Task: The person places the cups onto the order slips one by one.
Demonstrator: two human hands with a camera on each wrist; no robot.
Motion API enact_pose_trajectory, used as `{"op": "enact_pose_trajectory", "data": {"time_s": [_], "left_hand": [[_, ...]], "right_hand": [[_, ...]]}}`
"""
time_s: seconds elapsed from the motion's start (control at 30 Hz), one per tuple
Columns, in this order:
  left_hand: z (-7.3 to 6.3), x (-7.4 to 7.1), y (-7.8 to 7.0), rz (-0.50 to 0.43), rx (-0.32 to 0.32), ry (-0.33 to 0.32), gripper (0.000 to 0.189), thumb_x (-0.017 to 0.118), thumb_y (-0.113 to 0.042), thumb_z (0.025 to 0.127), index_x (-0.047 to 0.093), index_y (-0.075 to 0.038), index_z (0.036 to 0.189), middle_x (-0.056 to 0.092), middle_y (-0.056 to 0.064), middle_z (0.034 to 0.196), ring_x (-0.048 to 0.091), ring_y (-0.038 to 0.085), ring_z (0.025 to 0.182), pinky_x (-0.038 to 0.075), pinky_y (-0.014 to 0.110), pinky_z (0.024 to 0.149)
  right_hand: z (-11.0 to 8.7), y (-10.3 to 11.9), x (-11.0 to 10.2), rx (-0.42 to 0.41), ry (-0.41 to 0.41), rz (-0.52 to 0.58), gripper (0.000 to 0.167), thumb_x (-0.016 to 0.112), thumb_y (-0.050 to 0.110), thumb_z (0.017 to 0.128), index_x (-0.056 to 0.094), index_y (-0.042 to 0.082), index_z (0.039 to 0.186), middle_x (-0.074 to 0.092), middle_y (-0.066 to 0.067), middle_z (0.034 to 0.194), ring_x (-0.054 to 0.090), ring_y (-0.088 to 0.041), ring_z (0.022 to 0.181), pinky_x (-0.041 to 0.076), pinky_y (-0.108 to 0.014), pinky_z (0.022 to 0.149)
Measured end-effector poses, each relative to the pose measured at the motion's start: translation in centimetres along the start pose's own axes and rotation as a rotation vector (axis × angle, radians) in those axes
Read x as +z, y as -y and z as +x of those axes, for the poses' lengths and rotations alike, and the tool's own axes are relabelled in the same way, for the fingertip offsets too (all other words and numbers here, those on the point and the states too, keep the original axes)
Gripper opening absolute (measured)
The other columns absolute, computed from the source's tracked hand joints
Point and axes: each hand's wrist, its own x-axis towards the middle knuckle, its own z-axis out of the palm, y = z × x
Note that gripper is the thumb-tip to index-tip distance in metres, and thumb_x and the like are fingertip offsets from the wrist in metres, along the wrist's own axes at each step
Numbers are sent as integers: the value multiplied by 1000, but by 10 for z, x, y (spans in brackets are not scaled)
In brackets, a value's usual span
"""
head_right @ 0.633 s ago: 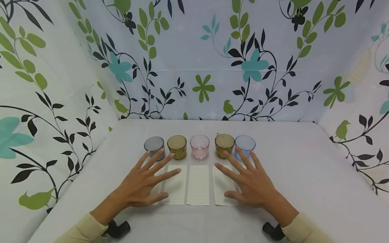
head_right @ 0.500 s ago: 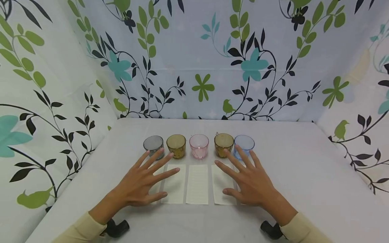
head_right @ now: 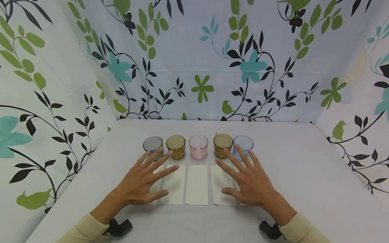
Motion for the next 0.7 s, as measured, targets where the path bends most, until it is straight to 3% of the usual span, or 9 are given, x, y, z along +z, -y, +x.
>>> {"op": "enact_pose_trajectory", "data": {"time_s": [0.3,0.7], "left_hand": [[3,-2,0,-52,-39,-45,81,63,-62,86,37,-36,157,23,3,168,23,35,153,25,64,117],[6,-1,9,-131,-94,-100,79,57,-63,89,35,-32,159,25,4,168,27,34,152,28,65,115]], "right_hand": [[7,2,4,14,-63,72,82,44,76,92,38,26,157,36,-13,162,21,-42,152,28,-68,112],[21,3,4,14,-189,213,80,42,71,97,48,12,151,42,-14,158,35,-44,145,39,-65,106]]}}
